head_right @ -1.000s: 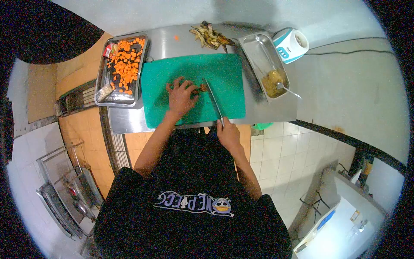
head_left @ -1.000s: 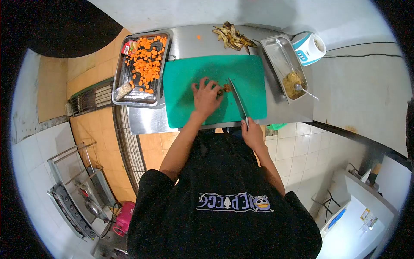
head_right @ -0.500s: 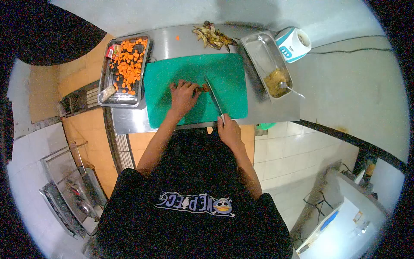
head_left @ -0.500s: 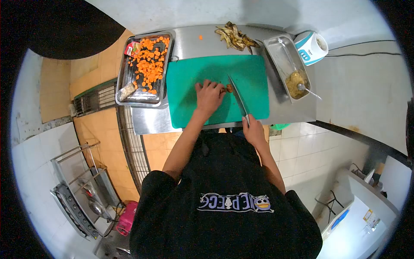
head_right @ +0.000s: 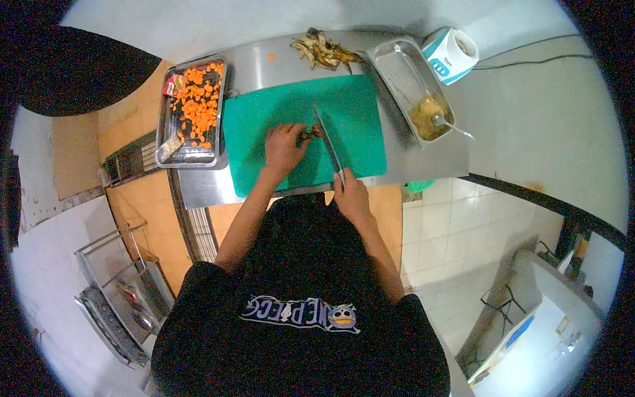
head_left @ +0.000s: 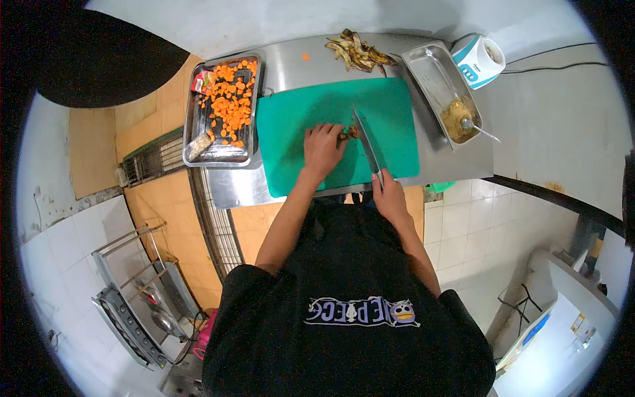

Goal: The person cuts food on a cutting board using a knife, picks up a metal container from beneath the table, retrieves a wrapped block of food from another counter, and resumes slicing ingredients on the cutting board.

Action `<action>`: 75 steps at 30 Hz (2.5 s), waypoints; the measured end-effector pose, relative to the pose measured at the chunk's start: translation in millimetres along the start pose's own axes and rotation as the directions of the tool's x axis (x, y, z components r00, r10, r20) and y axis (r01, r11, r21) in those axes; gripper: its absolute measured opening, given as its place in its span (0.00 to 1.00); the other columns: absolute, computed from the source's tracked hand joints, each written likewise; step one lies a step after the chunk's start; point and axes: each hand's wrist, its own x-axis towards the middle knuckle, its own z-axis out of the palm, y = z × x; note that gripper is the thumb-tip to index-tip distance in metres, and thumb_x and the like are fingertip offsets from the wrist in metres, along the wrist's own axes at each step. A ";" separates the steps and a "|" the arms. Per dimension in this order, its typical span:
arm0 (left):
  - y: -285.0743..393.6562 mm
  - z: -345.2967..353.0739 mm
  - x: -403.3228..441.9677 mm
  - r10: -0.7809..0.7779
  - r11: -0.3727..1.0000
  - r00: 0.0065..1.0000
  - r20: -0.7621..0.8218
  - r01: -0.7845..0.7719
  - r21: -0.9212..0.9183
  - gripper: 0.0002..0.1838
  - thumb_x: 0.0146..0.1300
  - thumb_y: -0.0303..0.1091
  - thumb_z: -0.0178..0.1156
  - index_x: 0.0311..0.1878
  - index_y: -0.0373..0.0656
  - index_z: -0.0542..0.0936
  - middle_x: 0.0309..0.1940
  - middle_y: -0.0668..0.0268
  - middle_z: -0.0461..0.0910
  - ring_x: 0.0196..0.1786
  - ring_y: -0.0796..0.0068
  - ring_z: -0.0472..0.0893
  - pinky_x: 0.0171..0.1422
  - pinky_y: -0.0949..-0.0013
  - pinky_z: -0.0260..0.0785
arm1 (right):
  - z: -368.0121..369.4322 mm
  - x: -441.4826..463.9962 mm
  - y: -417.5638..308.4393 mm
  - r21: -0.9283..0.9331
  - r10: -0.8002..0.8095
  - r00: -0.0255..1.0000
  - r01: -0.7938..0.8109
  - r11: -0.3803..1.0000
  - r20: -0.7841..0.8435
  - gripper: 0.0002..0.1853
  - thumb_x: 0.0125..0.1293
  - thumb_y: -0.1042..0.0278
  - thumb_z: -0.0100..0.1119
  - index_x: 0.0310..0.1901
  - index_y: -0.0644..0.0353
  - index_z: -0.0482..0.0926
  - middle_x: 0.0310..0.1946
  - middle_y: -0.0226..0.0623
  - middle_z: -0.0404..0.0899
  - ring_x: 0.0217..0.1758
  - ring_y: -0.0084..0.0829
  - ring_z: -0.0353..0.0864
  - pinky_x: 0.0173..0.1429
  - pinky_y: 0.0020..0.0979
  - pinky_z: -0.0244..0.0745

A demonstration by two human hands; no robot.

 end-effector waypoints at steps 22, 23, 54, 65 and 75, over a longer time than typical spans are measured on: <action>0.0 -23.2 -8.4 0.056 0.984 0.998 0.002 -0.055 0.168 0.17 0.52 0.47 0.76 0.46 0.58 0.87 0.44 0.74 0.85 0.57 0.64 0.76 0.60 0.48 0.59 | -2.7 12.7 -1.9 0.069 -0.094 0.995 0.093 0.993 0.013 0.22 0.79 0.49 0.50 0.55 0.63 0.75 0.37 0.64 0.83 0.42 0.67 0.81 0.47 0.62 0.75; -0.5 -18.7 -8.7 0.079 0.975 0.997 -0.011 -0.075 0.210 0.17 0.51 0.45 0.77 0.45 0.58 0.87 0.43 0.74 0.84 0.56 0.66 0.76 0.58 0.49 0.58 | -4.8 13.0 -3.8 0.087 -0.087 0.996 0.084 0.993 0.035 0.21 0.79 0.49 0.49 0.53 0.63 0.75 0.37 0.64 0.82 0.42 0.67 0.81 0.47 0.63 0.74; 21.9 -15.5 12.3 -0.316 0.949 0.931 0.182 0.309 0.062 0.10 0.61 0.45 0.71 0.42 0.55 0.91 0.41 0.58 0.88 0.42 0.52 0.87 0.44 0.50 0.79 | 11.5 9.2 -5.1 -0.147 -0.121 0.993 0.120 0.982 -0.001 0.17 0.78 0.52 0.51 0.45 0.61 0.75 0.26 0.57 0.83 0.31 0.61 0.85 0.36 0.59 0.79; 16.2 -13.8 11.7 -0.383 0.913 0.909 0.161 0.400 -0.086 0.14 0.58 0.50 0.73 0.41 0.54 0.92 0.36 0.57 0.89 0.39 0.50 0.87 0.45 0.51 0.79 | 11.7 8.5 -5.4 -0.180 -0.133 0.991 0.133 0.975 0.013 0.16 0.78 0.53 0.51 0.44 0.60 0.75 0.25 0.55 0.83 0.29 0.59 0.85 0.33 0.57 0.79; 11.6 -11.5 13.4 -0.384 0.913 0.900 0.205 0.404 -0.063 0.15 0.58 0.53 0.72 0.42 0.56 0.92 0.37 0.57 0.89 0.39 0.51 0.87 0.45 0.52 0.80 | 11.5 7.4 -8.5 -0.192 -0.155 0.988 0.154 0.969 0.010 0.15 0.78 0.55 0.52 0.47 0.61 0.74 0.23 0.54 0.83 0.27 0.57 0.85 0.32 0.56 0.79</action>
